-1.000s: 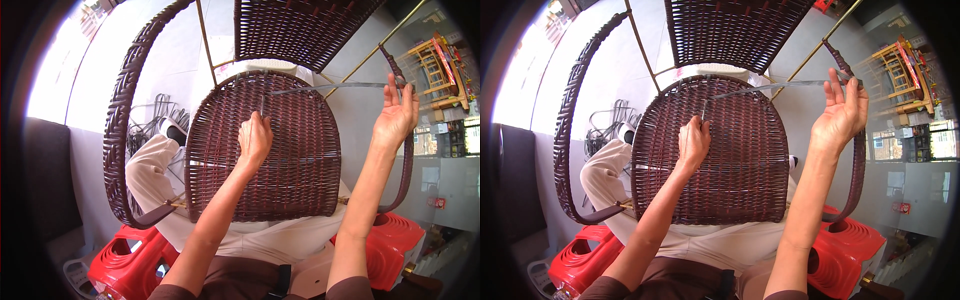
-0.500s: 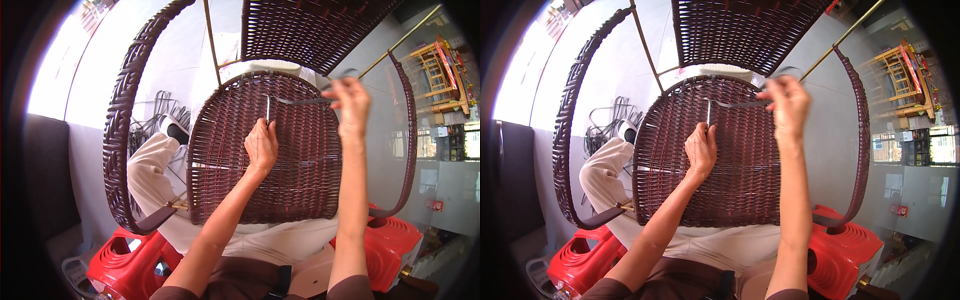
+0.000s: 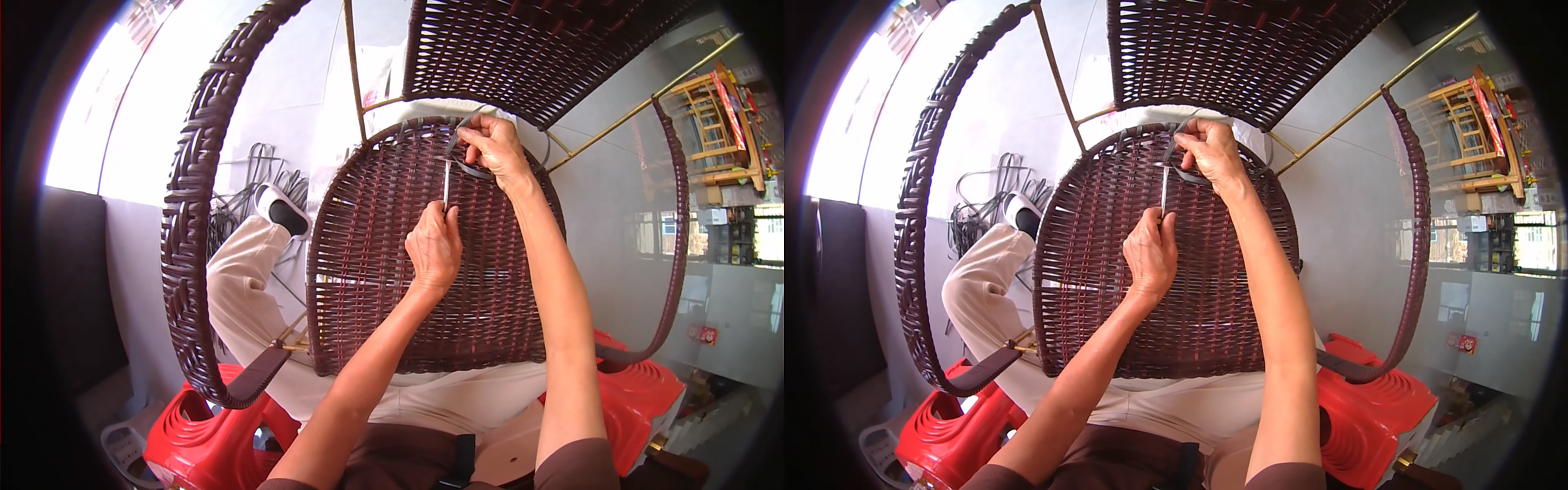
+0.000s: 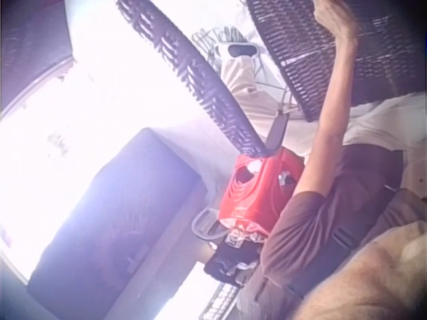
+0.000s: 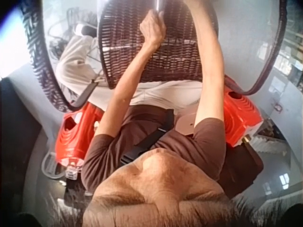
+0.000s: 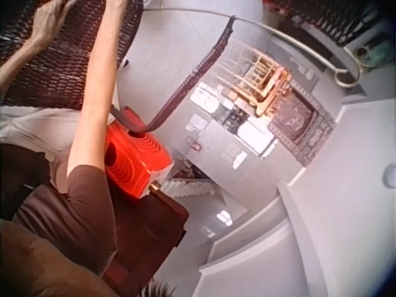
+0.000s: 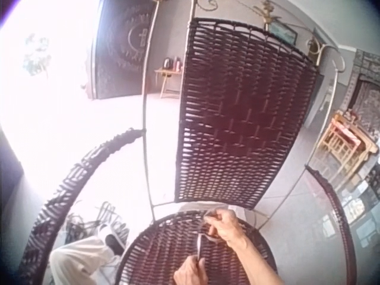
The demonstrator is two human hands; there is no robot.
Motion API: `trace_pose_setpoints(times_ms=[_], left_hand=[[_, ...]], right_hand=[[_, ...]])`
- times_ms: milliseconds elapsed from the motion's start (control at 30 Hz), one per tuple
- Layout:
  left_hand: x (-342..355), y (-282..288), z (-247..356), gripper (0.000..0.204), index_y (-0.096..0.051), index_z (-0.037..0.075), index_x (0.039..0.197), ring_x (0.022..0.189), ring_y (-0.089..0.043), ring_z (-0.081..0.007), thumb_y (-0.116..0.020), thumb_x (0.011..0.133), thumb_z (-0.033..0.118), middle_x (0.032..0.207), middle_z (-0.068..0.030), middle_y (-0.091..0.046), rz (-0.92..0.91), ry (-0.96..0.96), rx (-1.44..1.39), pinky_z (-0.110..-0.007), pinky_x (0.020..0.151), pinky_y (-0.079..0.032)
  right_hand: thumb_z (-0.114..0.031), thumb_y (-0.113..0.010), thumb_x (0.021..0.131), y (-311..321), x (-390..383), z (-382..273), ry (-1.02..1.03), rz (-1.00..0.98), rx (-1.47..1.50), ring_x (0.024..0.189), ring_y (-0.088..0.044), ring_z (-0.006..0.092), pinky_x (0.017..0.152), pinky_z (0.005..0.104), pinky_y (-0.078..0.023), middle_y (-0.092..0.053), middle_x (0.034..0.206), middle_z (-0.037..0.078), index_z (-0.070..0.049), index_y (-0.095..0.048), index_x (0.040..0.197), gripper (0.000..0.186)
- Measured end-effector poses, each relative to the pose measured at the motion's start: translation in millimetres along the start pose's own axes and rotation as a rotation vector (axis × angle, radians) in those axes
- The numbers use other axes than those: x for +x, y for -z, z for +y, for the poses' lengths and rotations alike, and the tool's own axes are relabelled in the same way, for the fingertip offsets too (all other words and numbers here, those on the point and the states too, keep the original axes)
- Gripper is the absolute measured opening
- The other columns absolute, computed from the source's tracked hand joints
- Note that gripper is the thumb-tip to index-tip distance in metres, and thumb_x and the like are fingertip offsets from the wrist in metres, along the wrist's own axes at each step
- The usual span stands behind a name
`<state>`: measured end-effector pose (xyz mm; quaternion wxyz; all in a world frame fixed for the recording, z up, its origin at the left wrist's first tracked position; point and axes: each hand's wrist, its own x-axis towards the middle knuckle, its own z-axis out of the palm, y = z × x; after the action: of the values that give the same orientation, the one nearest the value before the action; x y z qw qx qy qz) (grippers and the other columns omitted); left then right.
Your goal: The person weaves replacement plastic strips into the back of a wicker chair using a screwdriver to create space between existing strands.
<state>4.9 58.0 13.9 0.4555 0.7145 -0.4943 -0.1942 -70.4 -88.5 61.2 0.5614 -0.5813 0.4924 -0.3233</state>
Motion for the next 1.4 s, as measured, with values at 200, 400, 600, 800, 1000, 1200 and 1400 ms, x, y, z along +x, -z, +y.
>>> trace_pose_setpoints(times_ms=[200,400,600,800,1000,1200,1400], left_hand=[[-0.8,-0.5,0.2,0.016,-0.052,0.000,0.086,0.059,-0.057,-0.0331,-0.054,0.086,0.015,0.069,-0.0159,-0.058,0.002,0.001,-0.007,-0.040,0.051,-0.043],[-0.5,0.6,0.1,0.016,-0.051,0.000,0.086,0.056,-0.055,-0.0324,-0.054,0.087,0.015,0.067,-0.0153,-0.056,-0.008,-0.004,-0.009,-0.039,0.050,-0.042],[-0.3,1.9,2.3,0.015,-0.051,-0.001,0.085,0.055,-0.055,-0.0319,-0.055,0.086,0.014,0.066,-0.0158,-0.056,0.000,-0.015,-0.005,-0.039,0.049,-0.042],[2.1,14.8,5.4,0.018,-0.054,-0.004,0.079,0.043,-0.051,-0.0285,-0.055,0.086,0.013,0.052,-0.0167,-0.051,-0.057,0.016,-0.046,-0.036,0.045,-0.039],[4.9,32.4,19.7,0.023,-0.051,-0.001,0.070,0.050,-0.055,-0.0358,-0.054,0.085,0.014,0.055,-0.0205,-0.053,-0.204,0.174,-0.043,-0.041,0.048,-0.043],[8.2,31.9,17.6,0.026,-0.057,-0.007,0.075,0.041,-0.051,-0.0244,-0.054,0.086,0.016,0.051,-0.0181,-0.051,-0.223,0.189,0.003,-0.035,0.045,-0.039],[13.7,32.0,21.5,0.026,-0.056,-0.007,0.072,0.051,-0.056,-0.0351,-0.053,0.086,0.016,0.055,-0.0214,-0.053,-0.229,0.165,0.086,-0.040,0.050,-0.042]], right_hand=[[-0.007,-0.060,0.080,7.3,8.2,-0.7,-0.070,-0.091,-0.056,0.046,-0.053,0.0078,0.040,0.0199,-0.040,-0.059,0.069,0.006,0.001,-0.058,0.079,0.009],[-0.008,-0.060,0.080,0.0,9.6,-10.7,-0.074,-0.108,-0.255,0.044,-0.047,0.0037,0.037,0.0155,-0.032,-0.055,0.063,0.001,-0.001,-0.057,0.076,0.008],[-0.013,-0.063,0.078,2.8,13.0,-15.5,-0.200,-0.153,-0.337,0.041,-0.041,0.0022,0.038,0.0145,-0.032,-0.052,0.057,-0.002,-0.004,-0.056,0.072,0.012],[-0.013,-0.063,0.078,7.6,19.8,-5.0,-0.194,-0.187,-0.315,0.042,-0.042,0.0023,0.037,0.0154,-0.033,-0.052,0.055,-0.003,-0.006,-0.056,0.070,0.012],[-0.012,-0.063,0.077,8.3,22.9,-9.2,-0.211,-0.210,-0.379,0.042,-0.045,0.0026,0.038,0.0152,-0.036,-0.052,0.054,-0.002,-0.005,-0.057,0.071,0.011],[-0.011,-0.064,0.075,7.4,24.9,-5.6,-0.182,-0.198,-0.358,0.039,-0.045,0.0041,0.036,0.0167,-0.036,-0.054,0.053,0.000,-0.004,-0.058,0.071,0.010],[-0.009,-0.064,0.073,5.1,24.1,-5.4,-0.199,-0.165,-0.338,0.037,-0.046,0.0055,0.035,0.0181,-0.036,-0.057,0.053,0.003,-0.002,-0.060,0.073,0.008]])
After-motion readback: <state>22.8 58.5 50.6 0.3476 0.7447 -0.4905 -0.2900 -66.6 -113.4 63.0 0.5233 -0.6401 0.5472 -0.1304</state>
